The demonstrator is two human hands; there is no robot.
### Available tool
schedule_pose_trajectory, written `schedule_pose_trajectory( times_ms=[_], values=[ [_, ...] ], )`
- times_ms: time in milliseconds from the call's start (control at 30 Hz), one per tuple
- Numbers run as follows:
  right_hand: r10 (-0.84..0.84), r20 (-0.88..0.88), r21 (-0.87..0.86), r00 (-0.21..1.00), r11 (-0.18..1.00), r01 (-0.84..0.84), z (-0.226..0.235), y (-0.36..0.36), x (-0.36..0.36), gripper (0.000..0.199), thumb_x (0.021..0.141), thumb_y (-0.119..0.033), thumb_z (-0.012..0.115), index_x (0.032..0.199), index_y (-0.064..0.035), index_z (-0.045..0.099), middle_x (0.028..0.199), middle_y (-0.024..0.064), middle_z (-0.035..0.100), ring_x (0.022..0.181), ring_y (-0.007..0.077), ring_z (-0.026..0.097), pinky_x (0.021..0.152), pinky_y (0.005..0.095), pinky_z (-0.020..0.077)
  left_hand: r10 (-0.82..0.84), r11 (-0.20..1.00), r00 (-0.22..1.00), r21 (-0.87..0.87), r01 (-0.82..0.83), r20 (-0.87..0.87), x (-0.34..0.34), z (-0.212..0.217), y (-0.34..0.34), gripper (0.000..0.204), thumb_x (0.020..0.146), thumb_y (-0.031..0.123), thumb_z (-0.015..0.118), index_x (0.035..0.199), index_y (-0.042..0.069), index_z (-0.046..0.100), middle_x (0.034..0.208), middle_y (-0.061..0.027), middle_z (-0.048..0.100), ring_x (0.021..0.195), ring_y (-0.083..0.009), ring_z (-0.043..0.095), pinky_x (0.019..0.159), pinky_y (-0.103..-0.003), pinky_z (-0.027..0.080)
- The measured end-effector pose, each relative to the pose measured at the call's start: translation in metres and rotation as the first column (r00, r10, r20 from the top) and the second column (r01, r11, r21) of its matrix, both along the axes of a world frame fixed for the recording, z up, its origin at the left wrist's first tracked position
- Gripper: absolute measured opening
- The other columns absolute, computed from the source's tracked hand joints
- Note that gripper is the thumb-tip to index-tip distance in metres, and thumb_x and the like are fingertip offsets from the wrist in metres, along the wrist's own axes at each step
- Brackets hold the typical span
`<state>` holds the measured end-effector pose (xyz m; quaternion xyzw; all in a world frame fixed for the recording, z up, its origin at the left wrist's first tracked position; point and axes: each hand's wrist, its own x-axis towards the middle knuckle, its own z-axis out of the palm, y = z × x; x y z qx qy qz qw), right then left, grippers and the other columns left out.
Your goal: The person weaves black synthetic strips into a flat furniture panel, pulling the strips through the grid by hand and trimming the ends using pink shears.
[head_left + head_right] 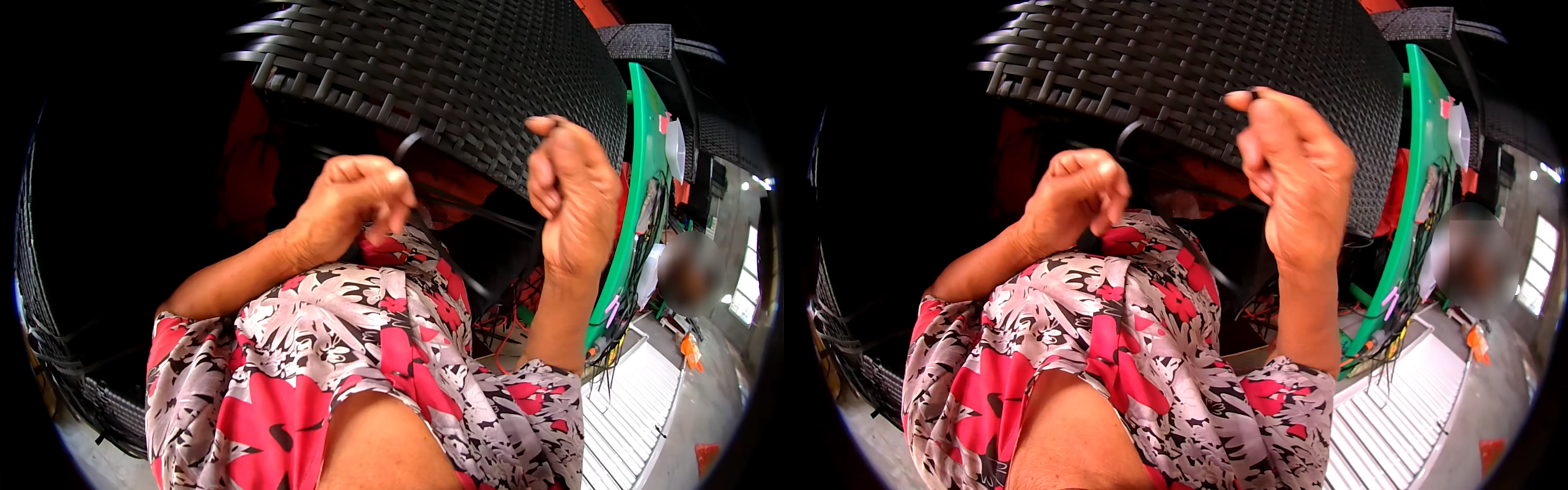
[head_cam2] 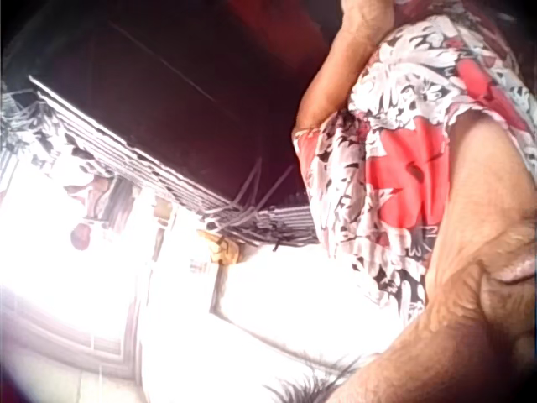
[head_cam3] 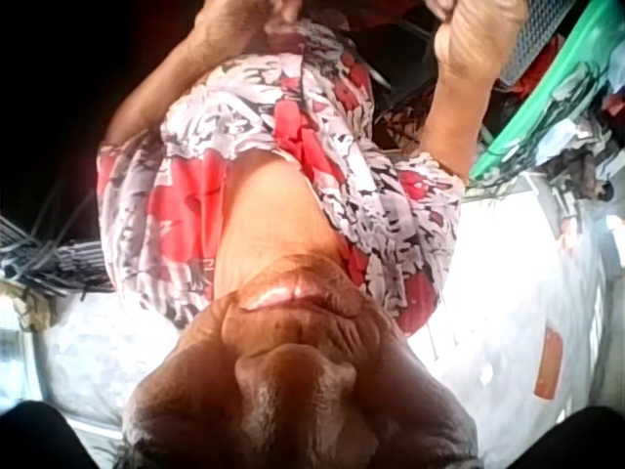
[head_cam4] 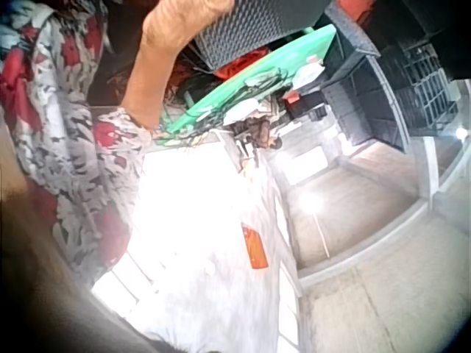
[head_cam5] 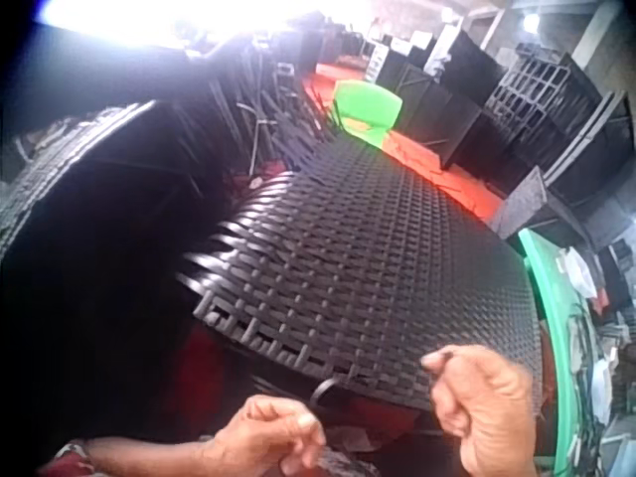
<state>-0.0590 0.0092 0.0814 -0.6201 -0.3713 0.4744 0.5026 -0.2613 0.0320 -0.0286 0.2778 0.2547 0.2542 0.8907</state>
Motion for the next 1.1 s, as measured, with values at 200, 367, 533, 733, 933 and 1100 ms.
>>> schedule_pose_trajectory(
  times_ms=[200, 367, 533, 733, 933, 1100],
  values=[
    [0.251, 0.115, -0.318, 0.961, 0.926, -0.204, -0.022, 0.022, 0.003, 0.020, 0.089, -0.017, 0.057, 0.096, -0.0001, 0.063, 0.066, 0.0003, 0.057, 0.051, 0.0022, 0.047, 0.042, 0.0162, 0.0355, 0.296, 0.922, 0.950, -0.292, -0.256, 0.103, 0.000, -0.021, 0.010, 0.016, 0.091, 0.017, 0.049, 0.085, 0.003, 0.056, 0.074, -0.0083, 0.058, 0.054, -0.0103, 0.043, 0.049, -0.023, 0.034],
    [0.399, 0.253, -0.342, 0.881, 0.889, -0.305, -0.020, 0.033, 0.003, 0.016, 0.086, -0.013, 0.057, 0.092, 0.0009, 0.062, 0.067, 0.0016, 0.059, 0.053, 0.0038, 0.053, 0.043, 0.0168, 0.0407, 0.356, 0.918, 0.919, -0.247, -0.310, 0.170, 0.019, -0.027, 0.011, 0.016, 0.089, 0.016, 0.055, 0.098, 0.003, 0.059, 0.095, -0.0086, 0.063, 0.087, -0.0171, 0.059, 0.070, -0.032, 0.046],
    [0.528, 0.400, -0.487, 0.749, 0.815, -0.314, -0.006, 0.046, -0.006, 0.021, 0.078, -0.010, 0.059, 0.092, 0.0057, 0.058, 0.064, 0.0055, 0.059, 0.047, 0.0088, 0.055, 0.039, 0.0218, 0.0434, 0.304, 0.939, 0.824, -0.295, -0.175, 0.479, 0.034, -0.046, 0.022, 0.020, 0.088, 0.008, 0.052, 0.105, 0.002, 0.061, 0.108, -0.0106, 0.062, 0.100, -0.0221, 0.058, 0.082, -0.040, 0.048],
    [0.584, 0.334, -0.560, 0.740, 0.754, -0.343, -0.006, 0.054, -0.005, 0.015, 0.077, -0.005, 0.056, 0.087, 0.0057, 0.054, 0.062, 0.0073, 0.058, 0.046, 0.0103, 0.055, 0.037, 0.0239, 0.0446, 0.297, 0.942, 0.810, -0.295, -0.162, 0.505, 0.039, -0.043, 0.022, 0.021, 0.084, -0.001, 0.050, 0.101, -0.002, 0.062, 0.107, -0.0124, 0.063, 0.102, -0.0242, 0.058, 0.089, -0.045, 0.047],
    [0.417, 0.109, -0.560, 0.903, 0.776, -0.290, -0.015, 0.053, -0.002, 0.012, 0.079, -0.003, 0.058, 0.087, -0.0017, 0.049, 0.060, 0.0044, 0.055, 0.041, 0.0064, 0.050, 0.030, 0.0186, 0.0390, 0.314, 0.934, 0.811, -0.315, -0.170, 0.494, 0.042, -0.043, 0.020, 0.022, 0.082, -0.004, 0.050, 0.100, -0.005, 0.062, 0.105, -0.0132, 0.063, 0.100, -0.0243, 0.059, 0.091, -0.045, 0.046],
    [0.286, -0.045, -0.602, 0.957, 0.757, -0.255, -0.016, 0.051, 0.001, 0.010, 0.078, -0.005, 0.058, 0.084, 0.0006, 0.052, 0.066, 0.0086, 0.057, 0.048, 0.0119, 0.054, 0.037, 0.0244, 0.0437, 0.319, 0.936, 0.815, -0.294, -0.192, 0.484, 0.042, -0.040, 0.018, 0.022, 0.081, -0.005, 0.048, 0.098, -0.006, 0.062, 0.105, -0.0141, 0.063, 0.099, -0.0238, 0.060, 0.092, -0.046, 0.046]
  ],
)
